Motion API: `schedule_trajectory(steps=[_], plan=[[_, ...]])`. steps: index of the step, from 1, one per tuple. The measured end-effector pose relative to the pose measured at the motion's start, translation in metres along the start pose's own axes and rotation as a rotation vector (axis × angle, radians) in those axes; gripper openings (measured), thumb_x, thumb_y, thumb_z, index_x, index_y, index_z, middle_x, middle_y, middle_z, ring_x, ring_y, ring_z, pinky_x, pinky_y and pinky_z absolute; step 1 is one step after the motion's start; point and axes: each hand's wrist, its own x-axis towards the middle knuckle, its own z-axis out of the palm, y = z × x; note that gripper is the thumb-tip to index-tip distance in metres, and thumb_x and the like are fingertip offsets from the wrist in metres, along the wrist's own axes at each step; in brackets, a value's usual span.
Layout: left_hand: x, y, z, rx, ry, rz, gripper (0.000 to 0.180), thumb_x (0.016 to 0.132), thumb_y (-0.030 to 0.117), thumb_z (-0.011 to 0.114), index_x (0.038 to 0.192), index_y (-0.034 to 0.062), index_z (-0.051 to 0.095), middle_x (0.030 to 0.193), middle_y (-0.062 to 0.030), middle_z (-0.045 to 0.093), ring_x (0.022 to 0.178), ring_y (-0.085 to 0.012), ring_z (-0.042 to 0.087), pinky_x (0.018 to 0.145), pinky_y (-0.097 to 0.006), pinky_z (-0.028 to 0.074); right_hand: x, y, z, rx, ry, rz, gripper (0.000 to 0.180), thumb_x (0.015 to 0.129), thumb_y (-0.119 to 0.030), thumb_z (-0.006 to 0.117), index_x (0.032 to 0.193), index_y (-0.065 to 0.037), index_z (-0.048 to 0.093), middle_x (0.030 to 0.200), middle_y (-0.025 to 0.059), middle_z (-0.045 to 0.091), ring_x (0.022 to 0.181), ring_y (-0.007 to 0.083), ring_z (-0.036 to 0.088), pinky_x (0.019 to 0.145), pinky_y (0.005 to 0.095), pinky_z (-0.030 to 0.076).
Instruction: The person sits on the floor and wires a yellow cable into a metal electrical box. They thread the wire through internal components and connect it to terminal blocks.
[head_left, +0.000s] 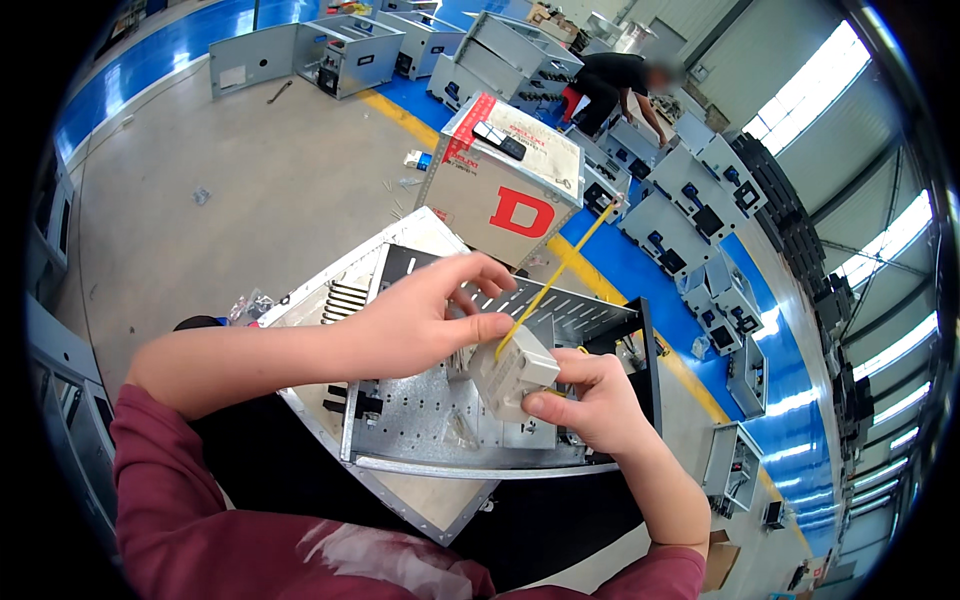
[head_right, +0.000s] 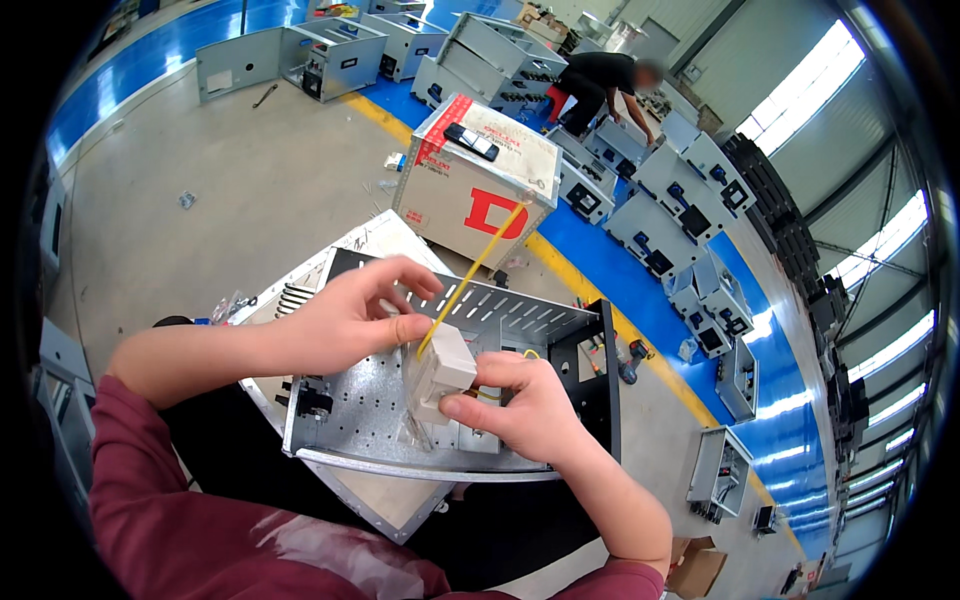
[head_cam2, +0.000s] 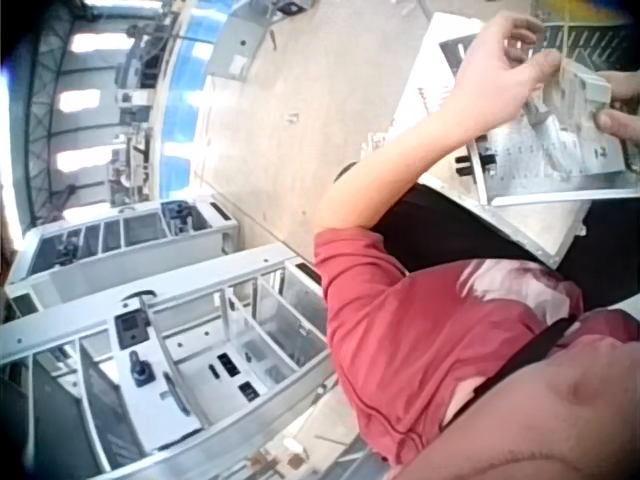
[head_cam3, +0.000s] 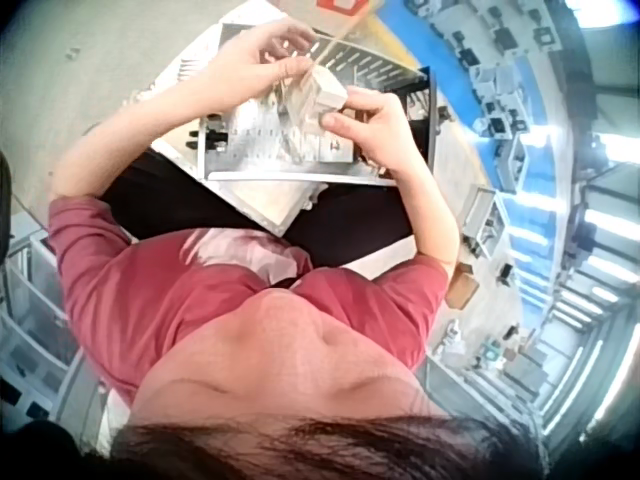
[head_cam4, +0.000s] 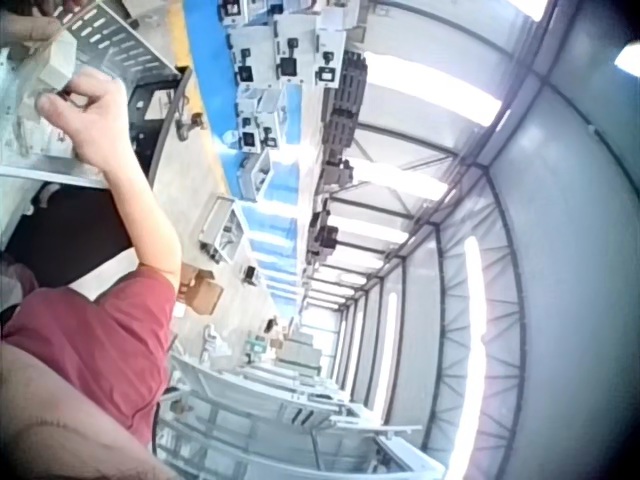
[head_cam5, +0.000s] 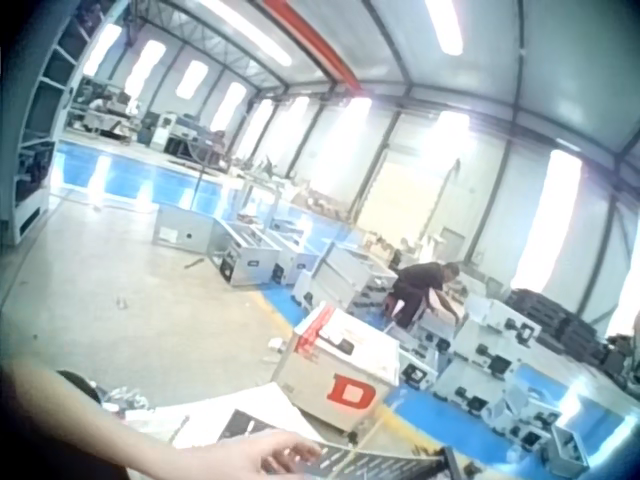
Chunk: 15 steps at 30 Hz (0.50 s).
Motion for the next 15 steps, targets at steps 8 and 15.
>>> schedule_trajectory(steps=[8, 15], plan=[[-0.038, -0.003, 0.018, -0.837, -0.296, -0.190, 0.063, 0.129, 0.059, 0.039, 0.171, 0.0138, 0.051, 0.165, -0.0097, 0.059, 0.152, -0.0268, 0.059, 0.125, -0.055, 0.050, 0.011, -0.017, 0.014, -0.004, -0.070, -0.085, 0.031, 0.097, -0.025, 0.098, 0.117, -0.004, 0.089, 0.100, 0.0047, 0.081, 0.101, 0.0213, 0.074, 0.105, 0.0402, 0.054], [-0.045, -0.015, 0.017, -1.003, -0.317, -0.164, 0.068, 0.122, 0.062, 0.059, 0.167, 0.0125, 0.049, 0.160, -0.0113, 0.062, 0.151, -0.0283, 0.064, 0.124, -0.051, 0.053, 0.011, -0.038, 0.007, -0.214, -0.192, -0.189, 0.028, 0.095, -0.030, 0.099, 0.113, -0.011, 0.090, 0.097, -0.0013, 0.080, 0.097, 0.0166, 0.073, 0.115, 0.0396, 0.044]])
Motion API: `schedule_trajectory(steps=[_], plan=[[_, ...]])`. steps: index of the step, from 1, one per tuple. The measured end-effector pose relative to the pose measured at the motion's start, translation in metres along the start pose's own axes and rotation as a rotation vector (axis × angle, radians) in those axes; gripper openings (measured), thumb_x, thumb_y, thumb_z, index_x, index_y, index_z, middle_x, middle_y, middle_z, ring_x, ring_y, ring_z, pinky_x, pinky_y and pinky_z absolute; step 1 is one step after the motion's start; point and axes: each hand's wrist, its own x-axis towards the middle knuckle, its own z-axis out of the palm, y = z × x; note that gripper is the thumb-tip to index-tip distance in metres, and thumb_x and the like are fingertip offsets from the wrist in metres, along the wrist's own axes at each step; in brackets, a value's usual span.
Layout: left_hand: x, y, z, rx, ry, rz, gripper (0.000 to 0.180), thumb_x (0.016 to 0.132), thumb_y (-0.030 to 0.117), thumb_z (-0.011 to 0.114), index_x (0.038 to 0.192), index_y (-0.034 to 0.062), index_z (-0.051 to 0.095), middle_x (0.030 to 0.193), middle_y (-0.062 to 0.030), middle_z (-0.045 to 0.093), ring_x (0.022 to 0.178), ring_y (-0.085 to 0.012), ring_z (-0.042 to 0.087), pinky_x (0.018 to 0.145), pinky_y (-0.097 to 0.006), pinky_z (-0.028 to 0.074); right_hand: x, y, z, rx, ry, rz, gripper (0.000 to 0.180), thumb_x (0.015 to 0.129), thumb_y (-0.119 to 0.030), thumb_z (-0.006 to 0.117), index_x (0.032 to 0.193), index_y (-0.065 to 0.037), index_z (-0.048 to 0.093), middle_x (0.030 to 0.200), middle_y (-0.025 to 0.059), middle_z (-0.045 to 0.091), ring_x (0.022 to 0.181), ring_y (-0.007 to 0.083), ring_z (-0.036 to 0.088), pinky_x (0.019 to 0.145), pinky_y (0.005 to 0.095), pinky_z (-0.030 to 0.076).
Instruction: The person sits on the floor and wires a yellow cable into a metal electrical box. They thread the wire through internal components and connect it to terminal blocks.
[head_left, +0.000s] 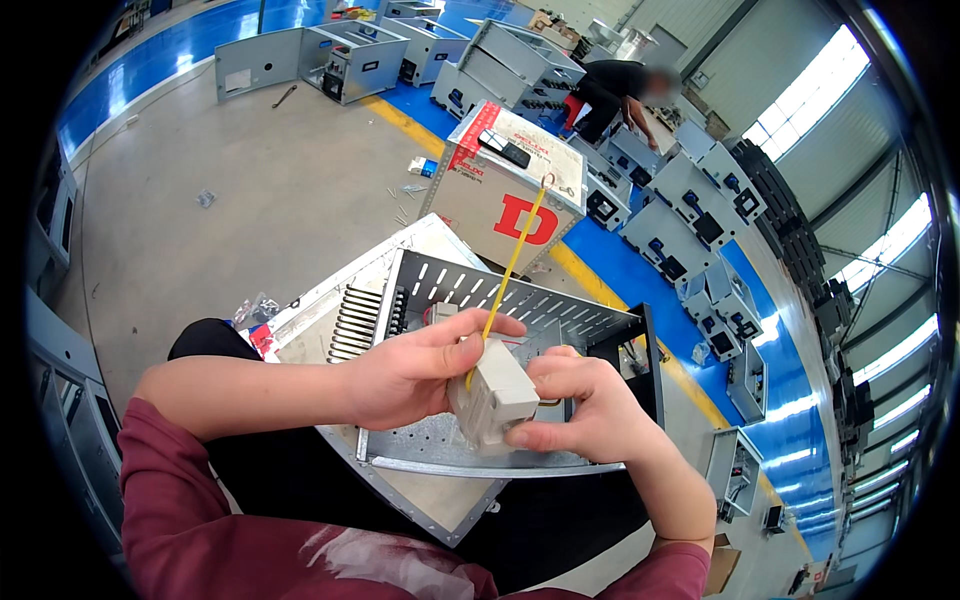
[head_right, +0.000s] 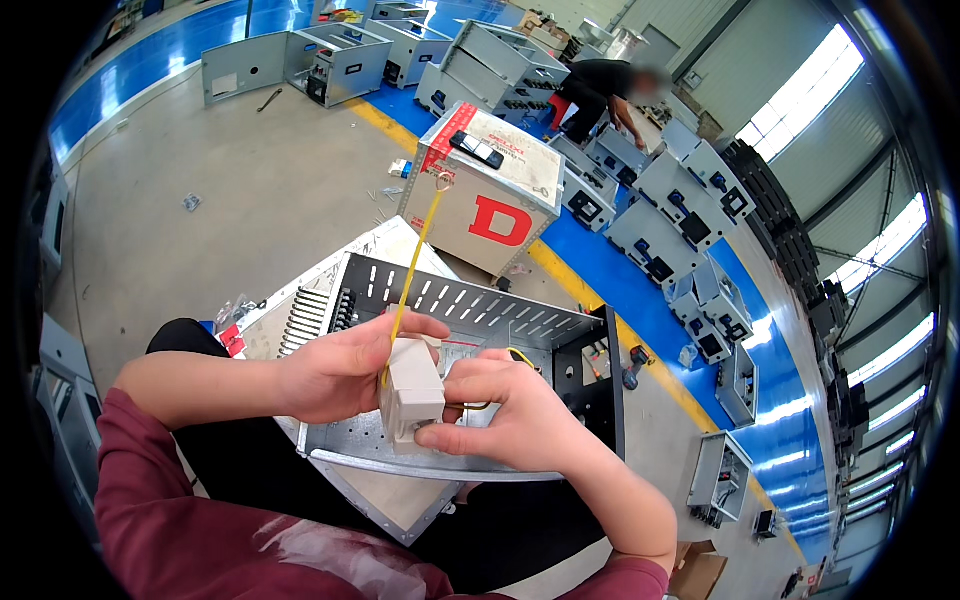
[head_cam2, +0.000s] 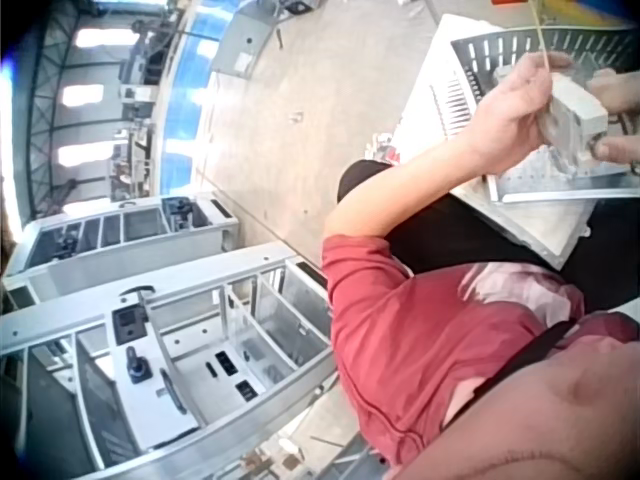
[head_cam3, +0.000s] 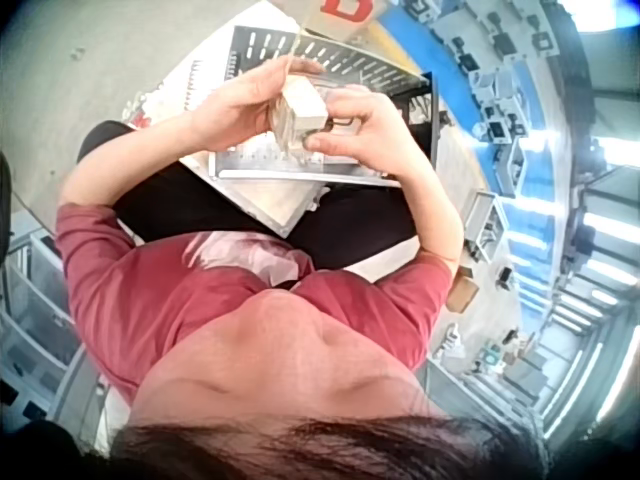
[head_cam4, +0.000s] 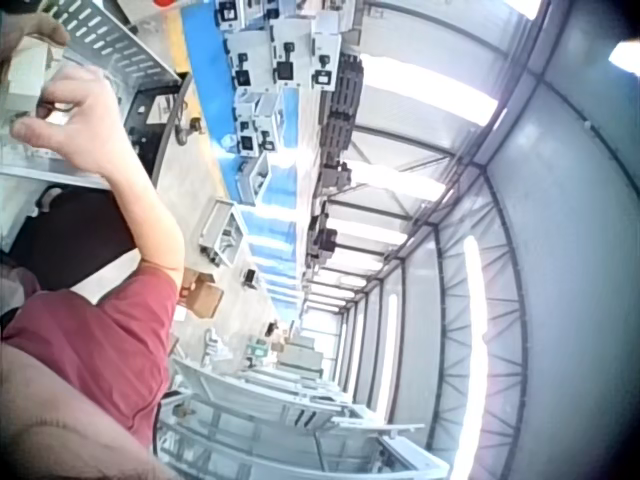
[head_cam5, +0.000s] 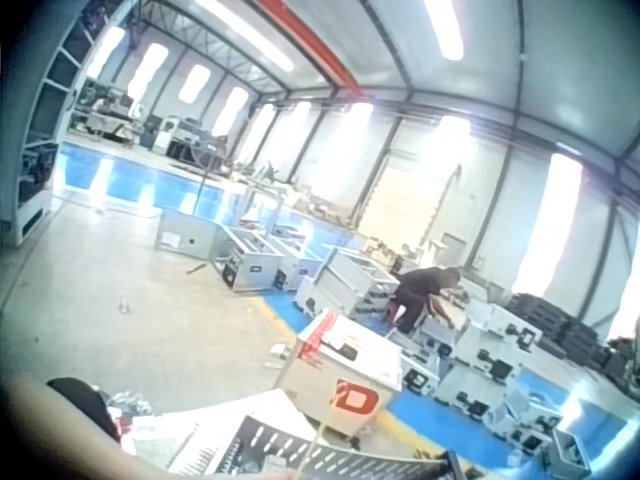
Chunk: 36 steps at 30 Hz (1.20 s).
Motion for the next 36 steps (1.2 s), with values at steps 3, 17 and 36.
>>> schedule_trajectory(steps=[3, 17, 36], plan=[[-0.001, 0.000, -0.006, -0.063, -0.114, -0.038, 0.070, 0.118, 0.064, 0.066, 0.162, 0.0119, 0.049, 0.156, -0.0133, 0.065, 0.143, -0.0282, 0.070, 0.112, -0.047, 0.059, 0.000, -0.006, -0.001, -0.009, -0.049, -0.044, 0.029, 0.095, -0.031, 0.100, 0.115, -0.012, 0.090, 0.097, -0.0019, 0.080, 0.095, 0.0156, 0.074, 0.114, 0.0390, 0.043], [-0.004, -0.016, 0.000, -0.123, 0.002, 0.099, 0.033, 0.117, 0.042, 0.070, 0.133, 0.0143, 0.060, 0.121, -0.0082, 0.076, 0.095, -0.0135, 0.074, 0.057, -0.028, 0.049, 0.012, -0.024, 0.010, -0.064, -0.090, -0.049, 0.034, 0.095, -0.033, 0.101, 0.118, -0.012, 0.088, 0.096, -0.0040, 0.078, 0.097, 0.0156, 0.071, 0.113, 0.0403, 0.042], [-0.013, -0.009, -0.002, -0.152, -0.012, 0.102, 0.033, 0.121, 0.035, 0.069, 0.143, 0.0139, 0.058, 0.130, -0.0086, 0.073, 0.108, -0.0167, 0.074, 0.073, -0.035, 0.056, 0.017, -0.002, 0.005, -0.040, -0.055, -0.171, 0.041, 0.091, -0.029, 0.104, 0.122, -0.009, 0.086, 0.100, -0.0010, 0.075, 0.102, 0.0174, 0.072, 0.124, 0.0463, 0.038]])
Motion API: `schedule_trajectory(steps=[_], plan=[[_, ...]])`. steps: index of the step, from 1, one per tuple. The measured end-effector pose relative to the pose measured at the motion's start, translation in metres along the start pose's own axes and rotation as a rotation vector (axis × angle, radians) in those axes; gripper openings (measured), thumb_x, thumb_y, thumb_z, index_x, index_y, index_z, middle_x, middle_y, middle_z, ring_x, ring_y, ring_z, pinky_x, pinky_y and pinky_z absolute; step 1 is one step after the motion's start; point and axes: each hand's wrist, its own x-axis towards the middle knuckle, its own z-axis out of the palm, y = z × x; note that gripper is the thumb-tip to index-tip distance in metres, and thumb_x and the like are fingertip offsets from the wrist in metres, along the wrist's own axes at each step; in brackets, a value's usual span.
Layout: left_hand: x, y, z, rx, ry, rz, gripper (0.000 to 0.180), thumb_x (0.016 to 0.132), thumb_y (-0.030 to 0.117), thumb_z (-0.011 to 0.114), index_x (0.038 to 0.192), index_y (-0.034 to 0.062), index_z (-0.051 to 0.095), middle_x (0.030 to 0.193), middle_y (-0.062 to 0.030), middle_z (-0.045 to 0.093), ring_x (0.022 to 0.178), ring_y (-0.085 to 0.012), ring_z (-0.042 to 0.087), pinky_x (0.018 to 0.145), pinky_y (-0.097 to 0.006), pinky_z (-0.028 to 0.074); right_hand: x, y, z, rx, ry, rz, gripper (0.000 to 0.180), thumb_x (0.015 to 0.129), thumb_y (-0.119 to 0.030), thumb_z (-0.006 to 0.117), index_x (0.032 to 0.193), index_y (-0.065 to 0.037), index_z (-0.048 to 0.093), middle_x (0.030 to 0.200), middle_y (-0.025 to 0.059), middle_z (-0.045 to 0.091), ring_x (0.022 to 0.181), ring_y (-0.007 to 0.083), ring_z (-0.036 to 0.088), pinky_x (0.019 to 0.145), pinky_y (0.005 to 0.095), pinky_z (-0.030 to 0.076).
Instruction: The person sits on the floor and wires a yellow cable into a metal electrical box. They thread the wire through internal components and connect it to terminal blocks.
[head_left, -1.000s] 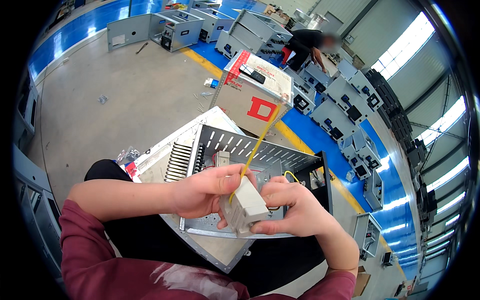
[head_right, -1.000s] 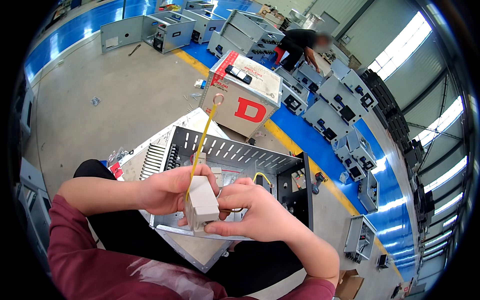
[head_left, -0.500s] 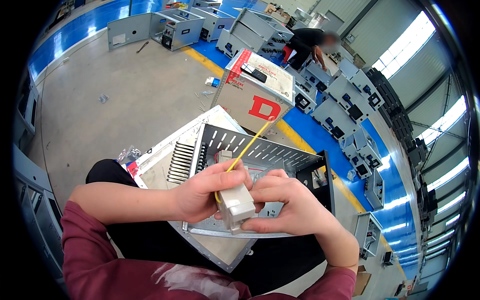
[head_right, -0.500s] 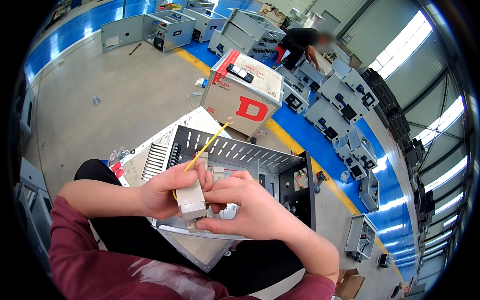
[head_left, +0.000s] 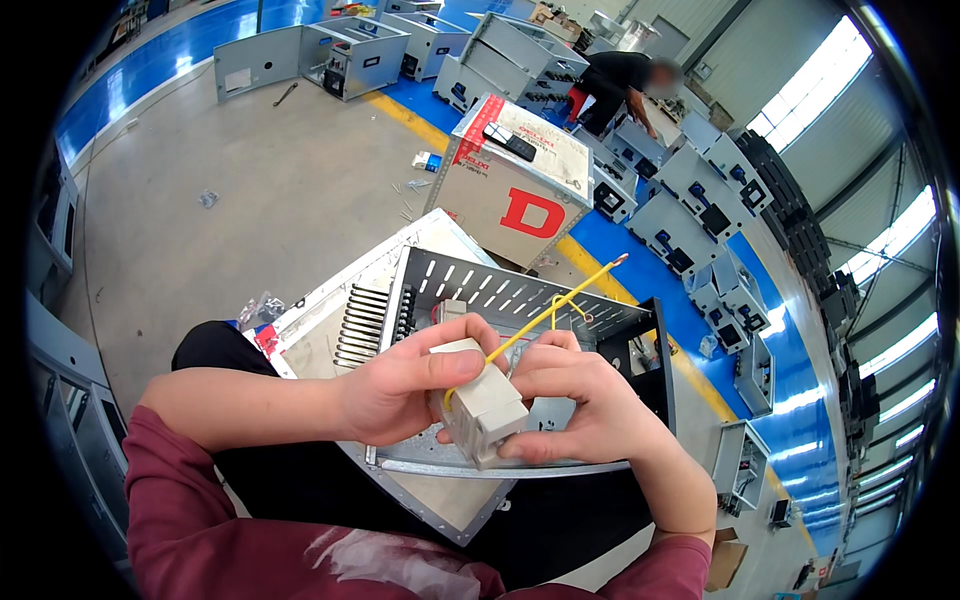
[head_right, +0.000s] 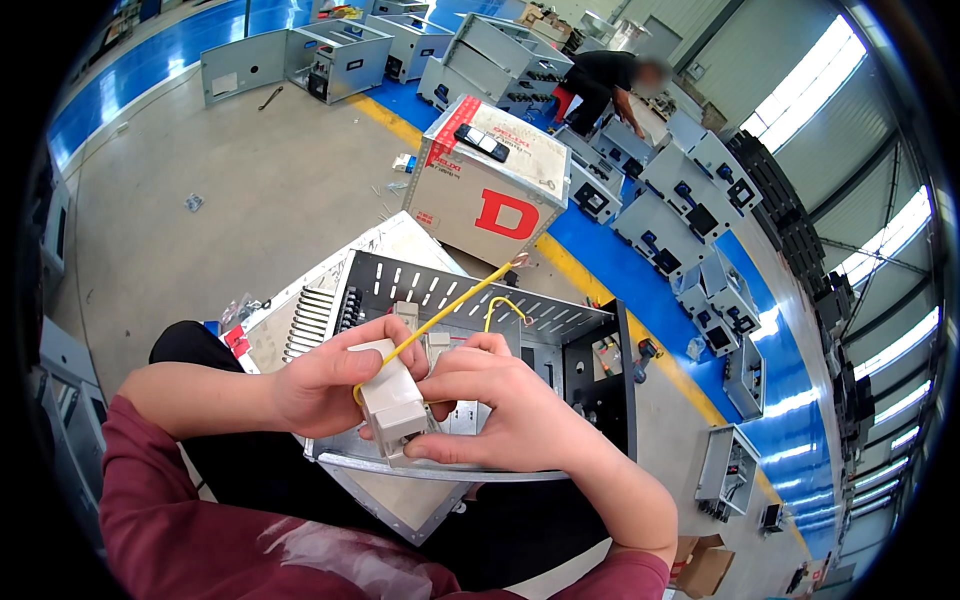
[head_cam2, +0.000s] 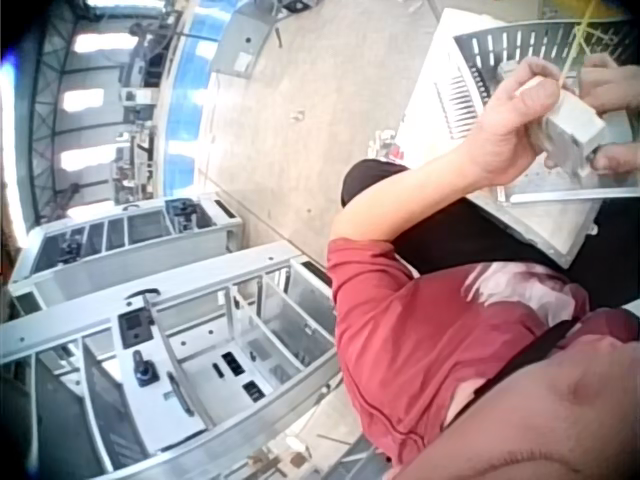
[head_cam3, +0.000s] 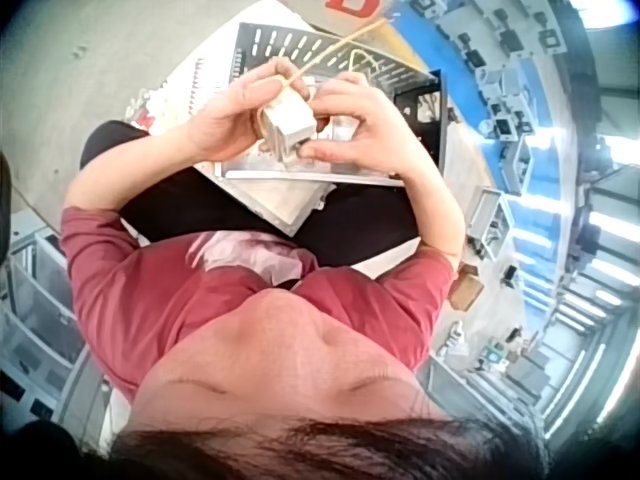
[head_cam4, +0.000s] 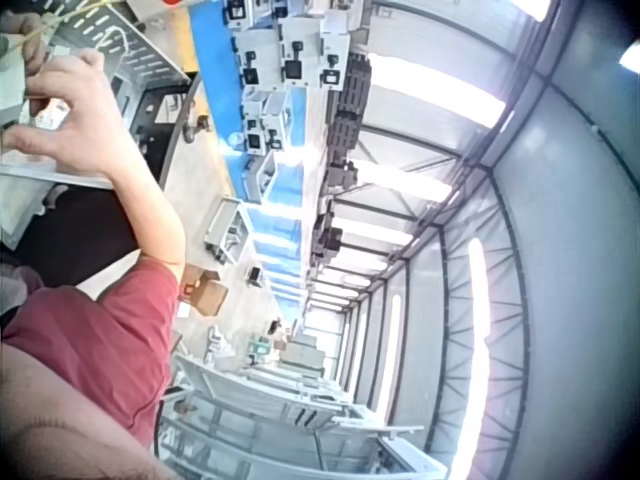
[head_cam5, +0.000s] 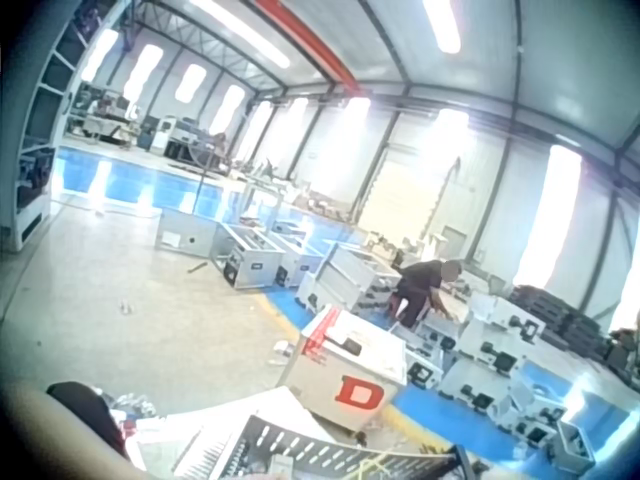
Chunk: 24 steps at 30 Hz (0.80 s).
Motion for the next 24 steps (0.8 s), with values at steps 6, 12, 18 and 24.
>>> schedule_trajectory(steps=[6, 12, 18, 24], plan=[[-0.002, 0.000, 0.001, 0.039, 0.084, -0.018, 0.031, 0.115, 0.031, 0.079, 0.134, 0.0125, 0.062, 0.122, -0.0084, 0.075, 0.101, -0.0167, 0.075, 0.064, -0.033, 0.055, 0.004, -0.001, 0.004, -0.050, -0.001, -0.022, 0.044, 0.093, -0.031, 0.102, 0.129, -0.011, 0.086, 0.101, -0.0012, 0.076, 0.103, 0.0175, 0.073, 0.126, 0.0483, 0.036], [-0.002, -0.001, 0.000, 0.082, 0.096, 0.002, 0.028, 0.111, 0.028, 0.080, 0.123, 0.0108, 0.061, 0.122, -0.0094, 0.071, 0.109, -0.0243, 0.074, 0.078, -0.040, 0.056, 0.005, -0.005, 0.004, -0.068, -0.064, 0.010, 0.048, 0.094, -0.034, 0.102, 0.133, -0.012, 0.085, 0.105, -0.0008, 0.079, 0.110, 0.0179, 0.075, 0.131, 0.0520, 0.033], [-0.001, 0.002, 0.001, 0.026, 0.122, 0.027, 0.028, 0.106, 0.023, 0.078, 0.110, 0.0100, 0.054, 0.120, -0.0113, 0.061, 0.117, -0.0347, 0.073, 0.103, -0.049, 0.057, 0.000, -0.004, 0.015, -0.184, 0.119, -0.049, 0.046, 0.091, -0.035, 0.104, 0.125, -0.013, 0.084, 0.108, -0.0001, 0.080, 0.112, 0.0199, 0.076, 0.131, 0.0535, 0.034], [0.000, 0.003, -0.002, -0.011, 0.053, 0.111, 0.026, 0.112, 0.028, 0.076, 0.115, 0.0103, 0.057, 0.120, -0.0104, 0.061, 0.108, -0.0258, 0.072, 0.055, -0.034, 0.054, -0.002, -0.002, 0.022, -0.304, 0.669, -0.232, 0.042, 0.087, -0.018, 0.103, 0.122, -0.017, 0.081, 0.112, 0.0033, 0.076, 0.114, 0.0296, 0.073, 0.116, 0.0504, 0.047]])
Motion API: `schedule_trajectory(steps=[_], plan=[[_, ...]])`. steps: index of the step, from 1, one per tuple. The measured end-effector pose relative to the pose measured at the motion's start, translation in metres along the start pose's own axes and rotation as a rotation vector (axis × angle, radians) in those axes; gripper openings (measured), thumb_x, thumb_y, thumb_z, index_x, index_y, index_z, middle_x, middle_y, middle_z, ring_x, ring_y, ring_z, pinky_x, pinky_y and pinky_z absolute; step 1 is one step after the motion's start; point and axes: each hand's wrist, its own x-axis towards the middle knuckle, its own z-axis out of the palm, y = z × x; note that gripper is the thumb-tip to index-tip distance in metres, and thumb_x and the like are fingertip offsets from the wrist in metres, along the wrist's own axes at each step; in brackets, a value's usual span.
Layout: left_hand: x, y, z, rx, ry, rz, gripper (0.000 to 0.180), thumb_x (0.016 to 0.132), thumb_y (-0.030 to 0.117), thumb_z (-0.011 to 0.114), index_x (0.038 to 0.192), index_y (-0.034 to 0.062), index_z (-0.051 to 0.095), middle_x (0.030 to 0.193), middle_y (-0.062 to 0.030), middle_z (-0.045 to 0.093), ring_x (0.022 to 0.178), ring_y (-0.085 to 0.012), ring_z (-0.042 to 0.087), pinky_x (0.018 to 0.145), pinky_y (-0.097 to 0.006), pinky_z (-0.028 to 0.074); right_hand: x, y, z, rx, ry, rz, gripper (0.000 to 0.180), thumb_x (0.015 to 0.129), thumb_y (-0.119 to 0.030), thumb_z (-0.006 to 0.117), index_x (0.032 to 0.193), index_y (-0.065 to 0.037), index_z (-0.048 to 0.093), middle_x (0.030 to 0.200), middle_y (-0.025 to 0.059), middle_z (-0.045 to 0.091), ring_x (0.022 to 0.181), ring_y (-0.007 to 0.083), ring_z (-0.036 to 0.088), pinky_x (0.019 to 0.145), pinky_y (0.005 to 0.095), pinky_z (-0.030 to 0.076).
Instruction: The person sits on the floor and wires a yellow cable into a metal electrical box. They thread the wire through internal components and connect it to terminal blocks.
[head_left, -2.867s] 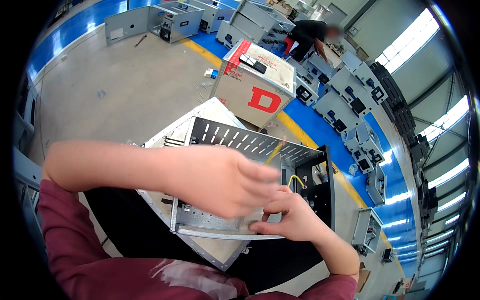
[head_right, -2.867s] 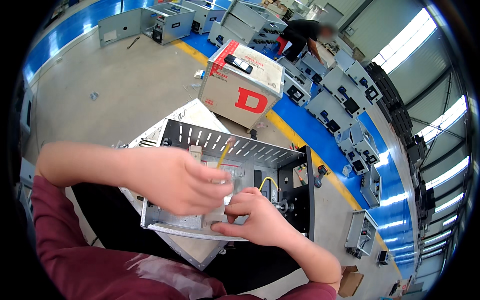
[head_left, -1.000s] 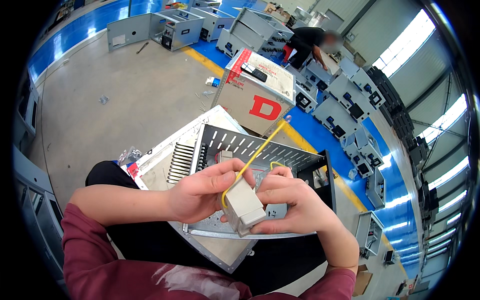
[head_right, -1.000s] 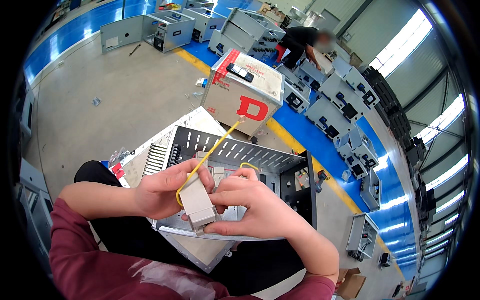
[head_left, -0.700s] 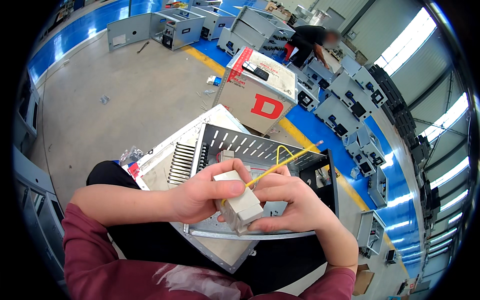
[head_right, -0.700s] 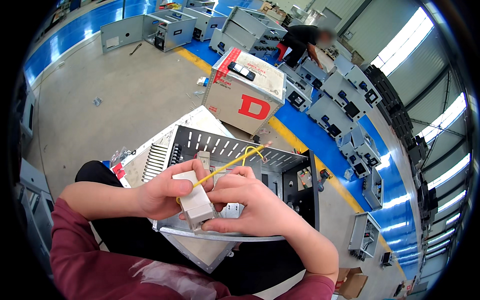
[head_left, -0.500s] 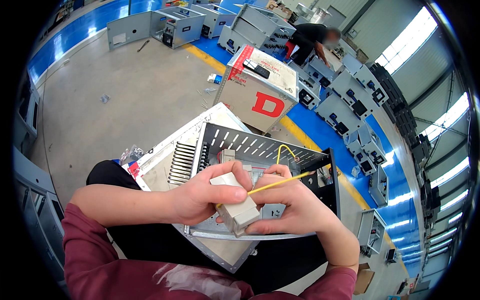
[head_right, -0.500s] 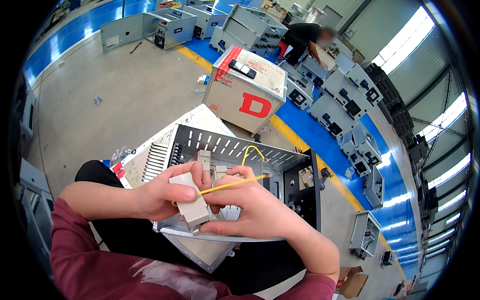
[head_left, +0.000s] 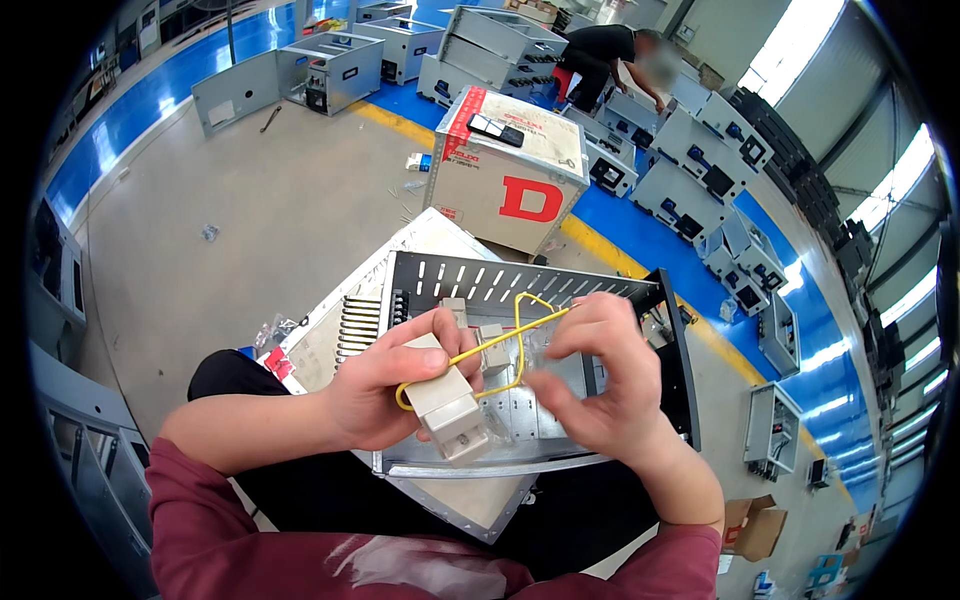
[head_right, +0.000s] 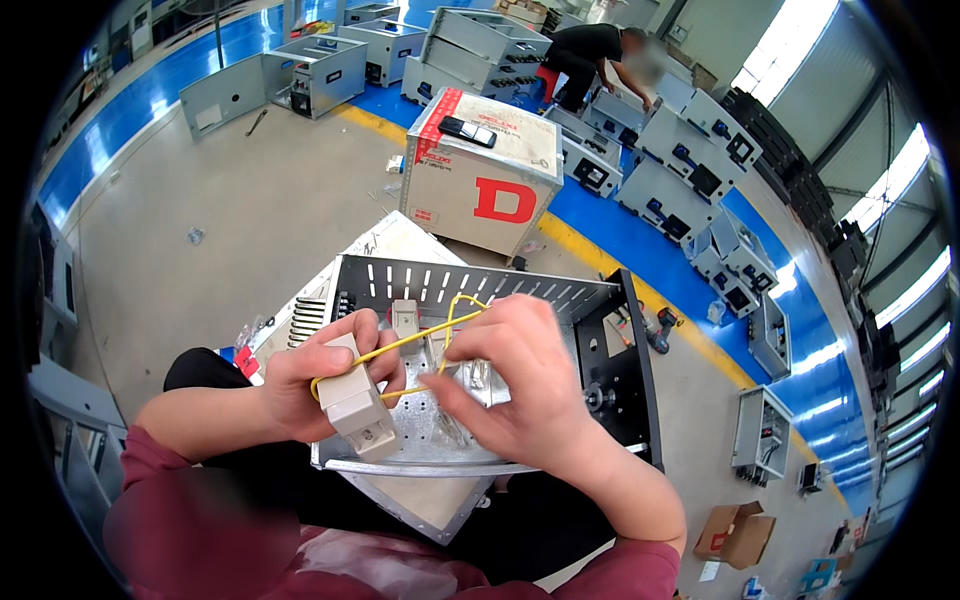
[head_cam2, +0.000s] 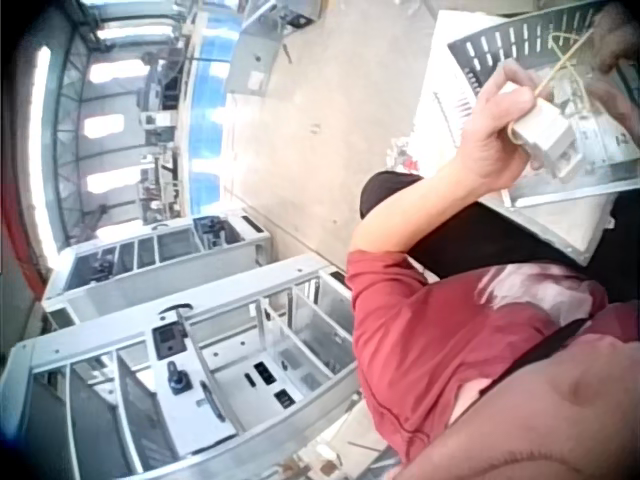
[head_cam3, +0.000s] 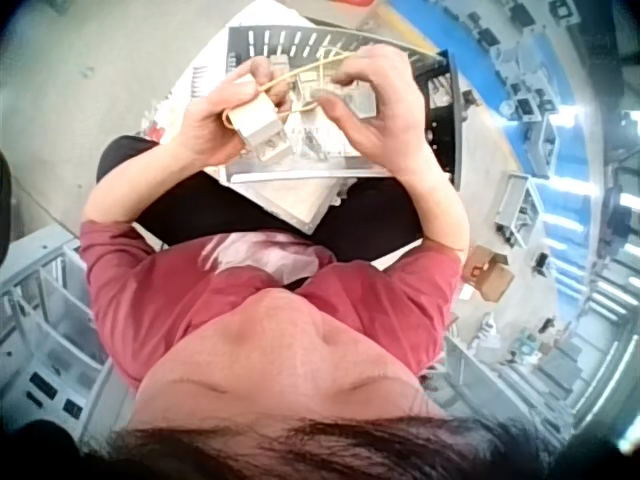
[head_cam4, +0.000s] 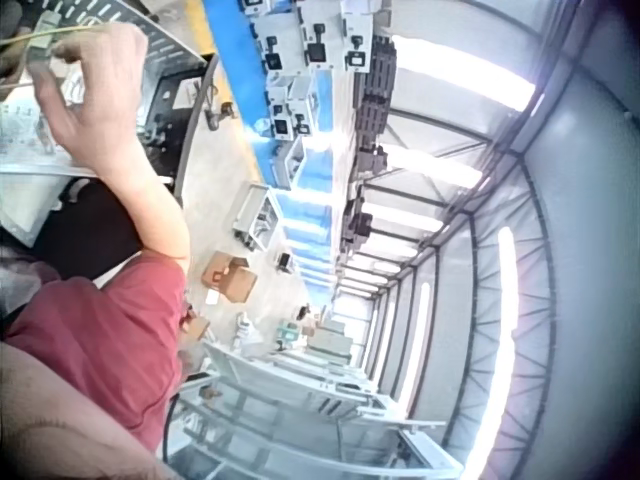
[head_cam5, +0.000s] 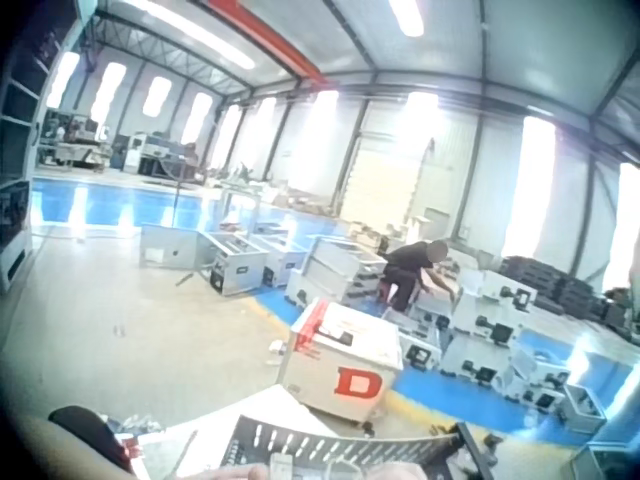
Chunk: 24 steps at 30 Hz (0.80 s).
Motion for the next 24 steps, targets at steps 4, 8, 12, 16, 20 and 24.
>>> schedule_trajectory(steps=[4, 8, 12, 16, 20, 24], plan=[[-0.001, 0.001, -0.003, 0.008, -0.053, -0.062, 0.033, 0.113, 0.039, 0.074, 0.117, 0.0106, 0.056, 0.118, -0.0107, 0.060, 0.113, -0.0291, 0.070, 0.058, -0.032, 0.056, -0.003, 0.002, 0.001, -0.409, -0.012, -0.062, 0.035, 0.093, -0.015, 0.095, 0.125, -0.019, 0.083, 0.113, 0.0026, 0.074, 0.112, 0.0297, 0.070, 0.115, 0.0552, 0.044], [-0.003, 0.001, -0.001, 0.067, -0.040, -0.118, 0.049, 0.116, 0.056, 0.071, 0.125, 0.0103, 0.057, 0.119, -0.0099, 0.059, 0.112, -0.0294, 0.069, 0.079, -0.036, 0.062, -0.003, 0.010, 0.004, -0.402, -0.173, -0.065, 0.033, 0.091, -0.003, 0.082, 0.120, -0.019, 0.083, 0.102, -0.0001, 0.065, 0.103, 0.0236, 0.068, 0.112, 0.0554, 0.042], [-0.004, 0.002, 0.000, 0.101, -0.116, -0.216, 0.075, 0.113, 0.077, 0.066, 0.137, 0.0064, 0.058, 0.126, -0.0100, 0.058, 0.113, -0.0290, 0.067, 0.101, -0.042, 0.059, 0.001, 0.017, -0.002, -0.447, -0.108, -0.115, 0.031, 0.087, 0.003, 0.082, 0.110, -0.017, 0.083, 0.096, -0.0006, 0.063, 0.093, 0.0226, 0.065, 0.105, 0.0482, 0.042], [-0.003, 0.002, -0.001, 0.135, -0.195, -0.160, 0.077, 0.112, 0.074, 0.068, 0.140, 0.0030, 0.057, 0.128, -0.0126, 0.057, 0.114, -0.0295, 0.066, 0.102, -0.043, 0.058, 0.004, 0.017, -0.008, -0.498, -0.105, -0.143, 0.031, 0.083, 0.003, 0.080, 0.106, -0.017, 0.081, 0.095, -0.0009, 0.062, 0.092, 0.0224, 0.064, 0.102, 0.0466, 0.042], [0.000, 0.002, -0.002, 0.021, -0.239, -0.129, 0.076, 0.111, 0.072, 0.070, 0.138, 0.0025, 0.057, 0.127, -0.0146, 0.055, 0.112, -0.0312, 0.065, 0.100, -0.044, 0.057, 0.002, 0.010, -0.012, -0.549, -0.061, -0.156, 0.030, 0.082, 0.003, 0.080, 0.104, -0.018, 0.081, 0.095, -0.0014, 0.063, 0.092, 0.0220, 0.064, 0.100, 0.0464, 0.043], [0.001, 0.005, 0.000, 0.151, -0.187, -0.108, 0.079, 0.108, 0.078, 0.072, 0.131, 0.0042, 0.056, 0.121, -0.0135, 0.054, 0.107, -0.0321, 0.065, 0.090, -0.043, 0.058, 0.001, 0.006, -0.012, -0.556, -0.022, -0.169, 0.030, 0.082, 0.002, 0.079, 0.105, -0.017, 0.082, 0.098, -0.0004, 0.063, 0.094, 0.0230, 0.064, 0.098, 0.0465, 0.044]])
